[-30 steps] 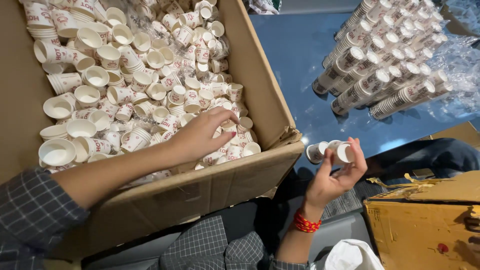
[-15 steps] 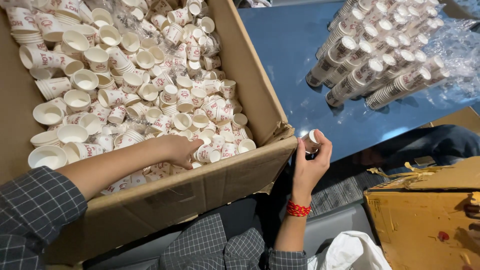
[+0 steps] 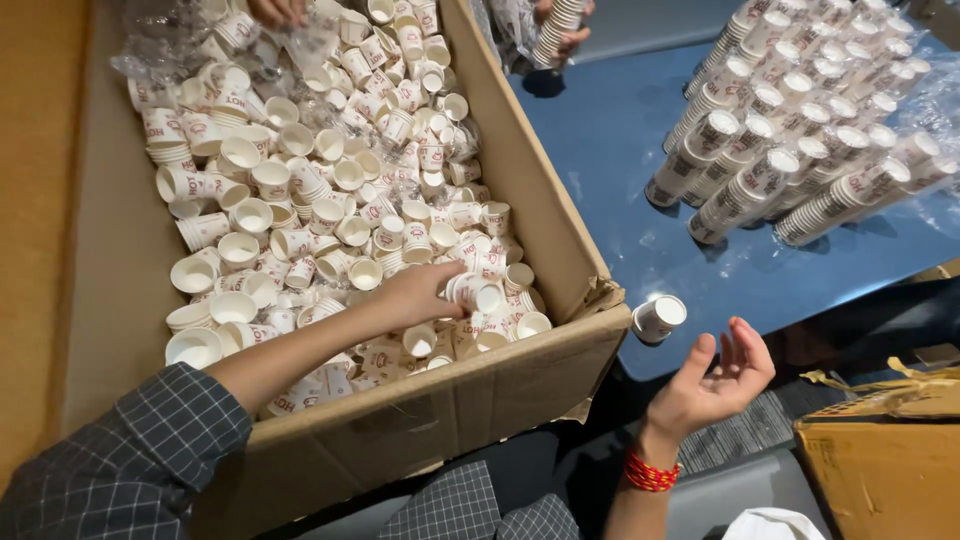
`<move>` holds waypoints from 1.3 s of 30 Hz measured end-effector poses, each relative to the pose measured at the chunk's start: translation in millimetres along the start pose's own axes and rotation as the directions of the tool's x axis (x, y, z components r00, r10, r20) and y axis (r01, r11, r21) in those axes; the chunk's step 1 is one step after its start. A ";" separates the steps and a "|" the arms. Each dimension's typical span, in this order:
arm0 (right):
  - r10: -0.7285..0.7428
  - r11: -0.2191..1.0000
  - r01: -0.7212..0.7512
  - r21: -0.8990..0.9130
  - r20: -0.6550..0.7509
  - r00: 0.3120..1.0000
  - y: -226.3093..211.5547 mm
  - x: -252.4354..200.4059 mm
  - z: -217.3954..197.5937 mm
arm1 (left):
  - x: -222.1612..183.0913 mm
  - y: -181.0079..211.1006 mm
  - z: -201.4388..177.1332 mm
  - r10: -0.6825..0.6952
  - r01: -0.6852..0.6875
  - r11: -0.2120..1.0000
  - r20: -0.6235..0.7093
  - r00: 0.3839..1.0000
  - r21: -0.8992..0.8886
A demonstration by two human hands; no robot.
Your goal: Packaging stacks of paper cups into plastic sleeves.
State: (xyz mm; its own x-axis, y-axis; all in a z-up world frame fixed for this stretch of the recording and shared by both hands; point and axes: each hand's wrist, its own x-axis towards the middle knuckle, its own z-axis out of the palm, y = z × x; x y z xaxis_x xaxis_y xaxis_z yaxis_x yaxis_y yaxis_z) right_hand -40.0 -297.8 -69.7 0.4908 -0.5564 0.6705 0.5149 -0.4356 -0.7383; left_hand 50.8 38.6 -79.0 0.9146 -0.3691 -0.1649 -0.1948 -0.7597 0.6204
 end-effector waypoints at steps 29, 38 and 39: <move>-0.067 0.935 -0.141 0.324 0.554 0.829 -75.1 -61.5 35.9 | -72.3 122.0 -19.5 0.456 -0.302 0.534 -0.031 0.889 -0.790; -0.094 0.927 -0.159 0.341 0.620 0.779 -65.2 -66.7 31.0 | -79.1 126.0 -18.4 0.438 -0.340 0.580 -0.068 0.896 -0.740; -0.077 0.946 -0.145 0.291 0.633 0.771 -63.2 -68.3 29.2 | -79.5 124.7 -17.4 0.435 -0.326 0.571 -0.059 0.899 -0.753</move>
State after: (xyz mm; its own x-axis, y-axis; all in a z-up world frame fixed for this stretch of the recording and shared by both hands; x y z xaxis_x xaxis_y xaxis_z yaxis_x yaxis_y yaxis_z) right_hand -85.5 -211.6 -66.8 0.7833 0.0524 0.6194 0.6205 -0.1252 -0.7741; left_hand -40.0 -17.5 24.8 0.7580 -0.6305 0.1669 -0.1426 0.0895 0.9857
